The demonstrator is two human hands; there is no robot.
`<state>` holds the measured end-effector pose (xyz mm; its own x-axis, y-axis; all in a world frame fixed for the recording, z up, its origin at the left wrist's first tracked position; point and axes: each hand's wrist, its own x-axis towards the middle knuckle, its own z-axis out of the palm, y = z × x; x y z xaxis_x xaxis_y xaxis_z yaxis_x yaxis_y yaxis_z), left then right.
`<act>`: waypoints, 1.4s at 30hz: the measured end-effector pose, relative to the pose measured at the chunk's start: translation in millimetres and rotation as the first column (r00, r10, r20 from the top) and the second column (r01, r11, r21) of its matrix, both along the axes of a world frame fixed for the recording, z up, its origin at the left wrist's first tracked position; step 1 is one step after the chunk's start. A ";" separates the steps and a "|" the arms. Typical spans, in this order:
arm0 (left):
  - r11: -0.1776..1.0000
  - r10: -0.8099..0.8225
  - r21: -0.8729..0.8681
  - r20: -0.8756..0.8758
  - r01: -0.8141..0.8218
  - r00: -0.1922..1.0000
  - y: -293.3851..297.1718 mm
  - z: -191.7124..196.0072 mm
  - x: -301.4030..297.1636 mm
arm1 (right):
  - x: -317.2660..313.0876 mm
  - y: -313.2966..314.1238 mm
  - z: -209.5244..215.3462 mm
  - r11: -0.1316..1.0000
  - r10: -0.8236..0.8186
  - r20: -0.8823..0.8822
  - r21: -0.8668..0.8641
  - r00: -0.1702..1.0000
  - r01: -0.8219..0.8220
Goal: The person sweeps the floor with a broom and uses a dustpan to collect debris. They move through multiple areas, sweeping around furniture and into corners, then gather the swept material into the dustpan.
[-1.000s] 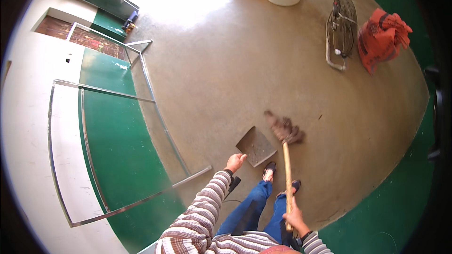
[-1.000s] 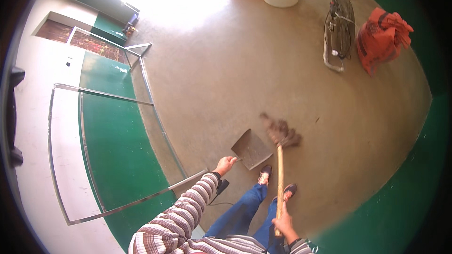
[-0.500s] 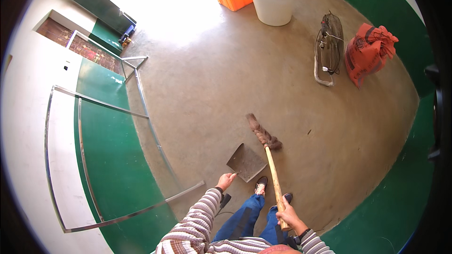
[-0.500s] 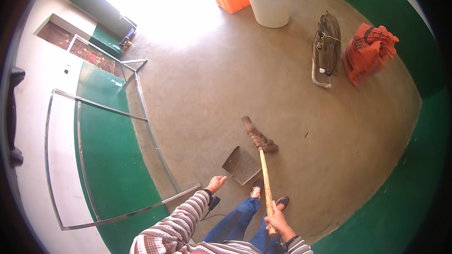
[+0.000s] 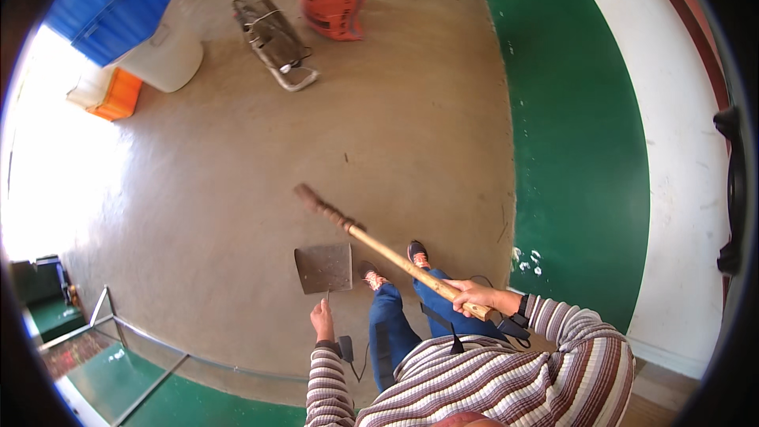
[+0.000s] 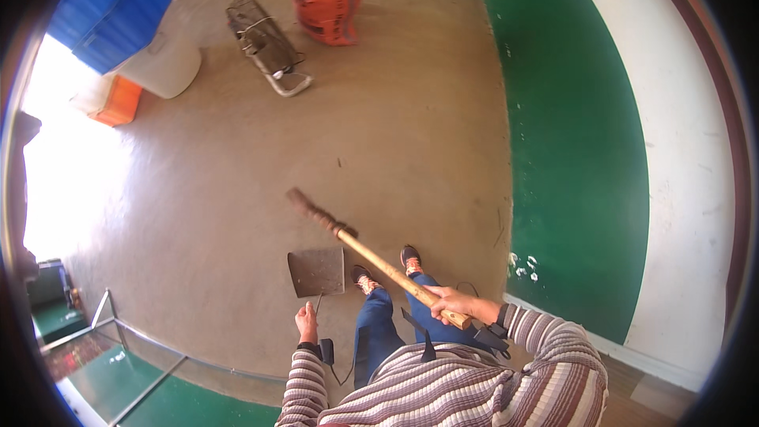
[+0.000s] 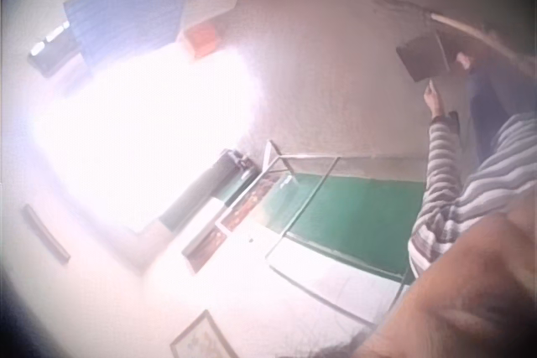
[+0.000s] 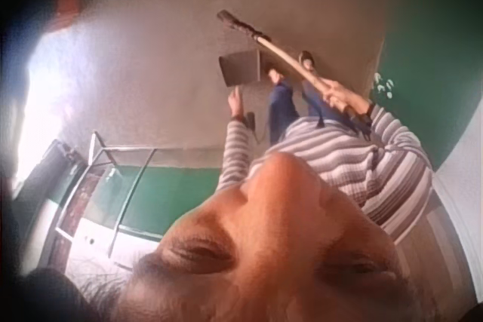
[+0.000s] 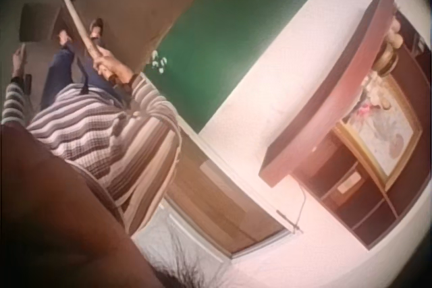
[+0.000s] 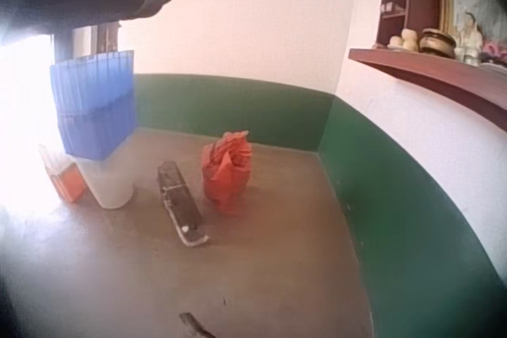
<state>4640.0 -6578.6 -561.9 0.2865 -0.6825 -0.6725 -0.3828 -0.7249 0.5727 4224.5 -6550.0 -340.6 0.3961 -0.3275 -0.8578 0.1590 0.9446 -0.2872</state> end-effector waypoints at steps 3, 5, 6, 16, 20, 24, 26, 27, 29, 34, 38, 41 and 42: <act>0.987 -0.142 -0.065 0.104 0.149 0.984 -1.4 2.5 -21.1 | -27.2 26.9 12.6 0.995 -0.091 -0.218 0.026 0.972 0.099; 0.967 -0.235 -0.057 0.191 0.250 0.953 -15.9 6.1 -29.8 | -46.2 36.4 13.9 0.966 -0.257 -0.214 -0.033 0.942 0.256; 0.962 -0.249 -0.066 0.176 0.264 0.952 -25.9 7.7 -34.9 | -59.2 37.6 10.9 0.939 -0.334 -0.259 -0.010 0.906 0.344; 0.954 -0.298 -0.001 0.104 0.300 0.949 -134.7 33.0 -99.2 | -188.7 28.1 -18.6 0.700 -0.714 -0.289 -0.322 0.638 0.637; 0.936 -0.334 -0.073 0.125 0.344 0.934 -160.9 46.3 -138.9 | -247.8 32.9 -58.7 0.078 -0.996 -0.025 0.178 0.083 0.981; 0.937 -0.332 -0.061 0.153 0.345 0.931 -193.8 55.0 -163.5 | -306.9 0.1 -129.8 0.123 -0.991 -0.019 0.226 0.131 0.966; 0.940 -0.323 -0.048 0.186 0.337 0.928 -205.9 59.0 -177.5 | -322.1 -34.2 -154.6 0.043 -0.999 0.019 0.264 0.039 0.964; 0.941 -0.312 -0.081 0.168 0.328 0.935 -210.4 63.1 -183.0 | -321.9 -53.4 -160.2 0.079 -0.996 -0.016 0.187 0.083 0.979; 0.945 -0.290 -0.109 0.153 0.308 0.945 -224.9 68.7 -197.8 | -321.8 -105.5 -160.6 0.099 -0.995 0.042 0.350 0.090 0.931; 0.942 -0.258 -0.173 0.177 0.288 0.950 -251.9 85.8 -230.3 | -269.5 -240.7 -120.0 0.194 -0.979 0.116 0.258 0.169 0.946; 0.927 -0.261 -0.201 0.262 0.317 0.929 -283.7 94.3 -249.8 | -252.0 -342.8 -93.9 0.278 -0.946 0.228 0.212 0.229 0.937; 0.942 -0.234 -0.190 0.223 0.277 0.946 -309.1 92.9 -263.5 | -269.8 -398.1 -97.8 0.295 -0.922 0.344 0.322 0.179 0.900; 0.947 -0.232 -0.178 0.198 0.268 0.952 -317.2 90.1 -269.4 | -277.0 -413.3 -104.0 0.328 -0.885 0.440 0.363 0.151 0.872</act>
<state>4370.6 -6895.8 -471.8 0.1878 -0.8625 -0.4699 -0.6422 -0.4698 0.6057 3947.5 -6963.3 -444.6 0.1733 -0.7405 -0.6493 0.9814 0.0750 0.1765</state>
